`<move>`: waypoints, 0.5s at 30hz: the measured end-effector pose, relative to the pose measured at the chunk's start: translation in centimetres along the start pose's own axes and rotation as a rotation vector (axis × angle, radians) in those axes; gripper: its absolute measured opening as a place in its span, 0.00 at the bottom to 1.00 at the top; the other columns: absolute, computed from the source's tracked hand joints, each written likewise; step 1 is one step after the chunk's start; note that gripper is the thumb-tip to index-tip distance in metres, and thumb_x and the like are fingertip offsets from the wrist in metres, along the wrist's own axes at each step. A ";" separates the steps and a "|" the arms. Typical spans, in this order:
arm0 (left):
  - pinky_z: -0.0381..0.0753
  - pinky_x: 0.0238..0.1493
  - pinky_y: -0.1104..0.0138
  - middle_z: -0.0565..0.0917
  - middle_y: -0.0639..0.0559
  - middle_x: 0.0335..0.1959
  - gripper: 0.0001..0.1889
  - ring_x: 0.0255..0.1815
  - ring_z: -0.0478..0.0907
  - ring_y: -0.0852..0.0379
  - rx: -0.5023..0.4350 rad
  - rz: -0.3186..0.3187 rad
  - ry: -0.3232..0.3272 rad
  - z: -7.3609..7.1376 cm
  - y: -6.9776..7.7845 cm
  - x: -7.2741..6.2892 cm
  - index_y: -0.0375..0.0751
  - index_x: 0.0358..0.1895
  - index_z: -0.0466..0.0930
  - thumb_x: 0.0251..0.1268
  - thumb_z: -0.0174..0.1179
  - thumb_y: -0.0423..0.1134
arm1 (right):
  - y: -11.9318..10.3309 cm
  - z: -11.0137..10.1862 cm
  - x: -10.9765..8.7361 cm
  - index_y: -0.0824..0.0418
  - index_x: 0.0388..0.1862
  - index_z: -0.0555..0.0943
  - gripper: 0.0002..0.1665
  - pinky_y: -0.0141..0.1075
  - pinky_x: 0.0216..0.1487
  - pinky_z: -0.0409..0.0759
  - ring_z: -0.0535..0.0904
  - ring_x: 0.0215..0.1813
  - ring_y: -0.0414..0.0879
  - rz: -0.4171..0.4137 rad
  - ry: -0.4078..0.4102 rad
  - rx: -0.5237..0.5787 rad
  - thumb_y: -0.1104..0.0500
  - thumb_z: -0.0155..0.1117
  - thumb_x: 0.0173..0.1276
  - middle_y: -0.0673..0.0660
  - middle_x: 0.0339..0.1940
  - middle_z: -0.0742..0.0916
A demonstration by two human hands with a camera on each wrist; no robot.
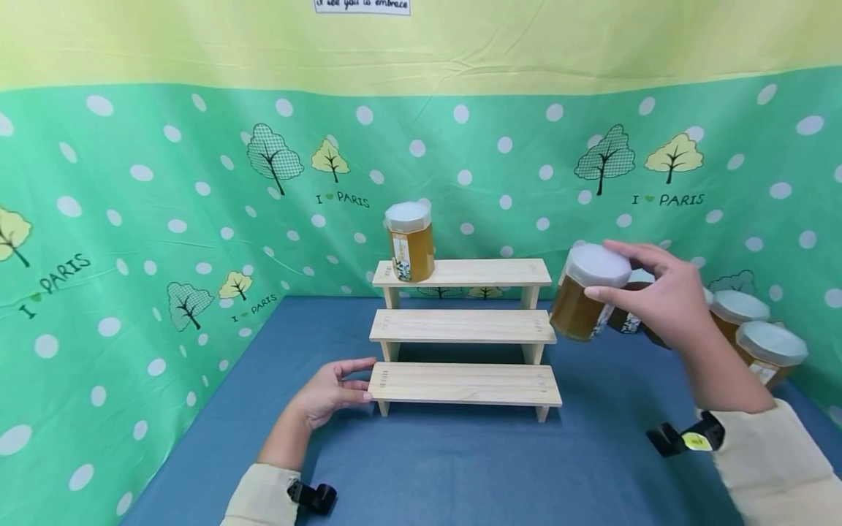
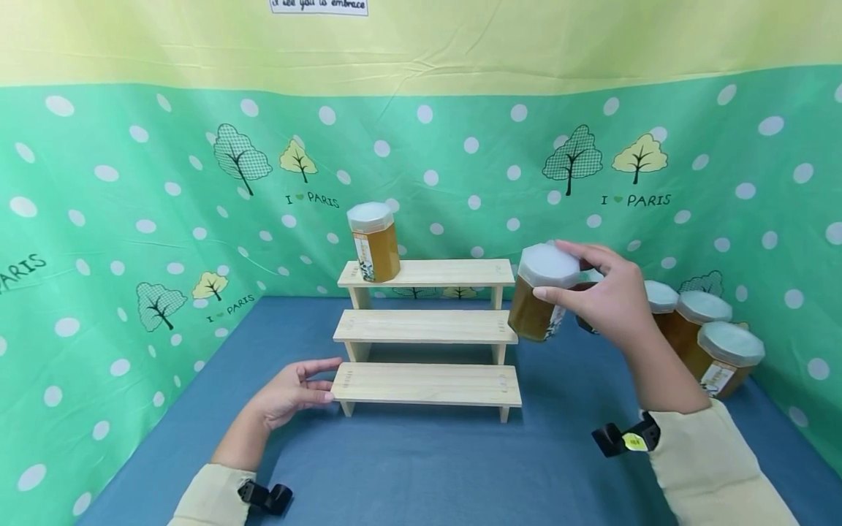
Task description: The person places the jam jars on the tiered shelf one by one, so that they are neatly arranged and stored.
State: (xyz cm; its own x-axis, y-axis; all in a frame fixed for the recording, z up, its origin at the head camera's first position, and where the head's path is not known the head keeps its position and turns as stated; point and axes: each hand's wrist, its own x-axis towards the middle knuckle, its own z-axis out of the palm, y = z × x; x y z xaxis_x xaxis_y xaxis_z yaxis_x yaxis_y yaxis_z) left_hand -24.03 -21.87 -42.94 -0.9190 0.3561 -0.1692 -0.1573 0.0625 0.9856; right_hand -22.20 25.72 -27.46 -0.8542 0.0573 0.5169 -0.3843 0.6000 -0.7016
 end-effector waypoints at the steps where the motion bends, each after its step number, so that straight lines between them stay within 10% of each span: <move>1: 0.84 0.44 0.59 0.83 0.35 0.49 0.41 0.43 0.84 0.51 0.000 -0.001 -0.001 0.0 0.0 0.0 0.25 0.71 0.59 0.53 0.68 0.23 | -0.1 0.1 0.1 0.59 0.66 0.76 0.40 0.17 0.36 0.76 0.71 0.52 0.38 -0.006 -0.003 0.005 0.56 0.79 0.54 0.61 0.64 0.76; 15: 0.84 0.46 0.57 0.82 0.34 0.50 0.40 0.43 0.84 0.51 0.008 0.008 -0.007 -0.1 0.0 0.0 0.24 0.71 0.59 0.53 0.68 0.23 | -1.2 1.4 1.6 0.56 0.67 0.76 0.41 0.19 0.38 0.75 0.73 0.55 0.44 -0.001 -0.041 0.016 0.53 0.79 0.53 0.59 0.64 0.77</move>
State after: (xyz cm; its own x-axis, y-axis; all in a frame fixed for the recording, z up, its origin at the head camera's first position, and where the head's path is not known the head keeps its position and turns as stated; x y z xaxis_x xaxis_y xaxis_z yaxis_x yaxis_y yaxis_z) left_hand -24.05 -21.99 -42.93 -0.9176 0.3635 -0.1610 -0.1468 0.0666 0.9869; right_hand -23.61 23.96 -26.43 -0.8671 0.0237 0.4975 -0.3907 0.5872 -0.7090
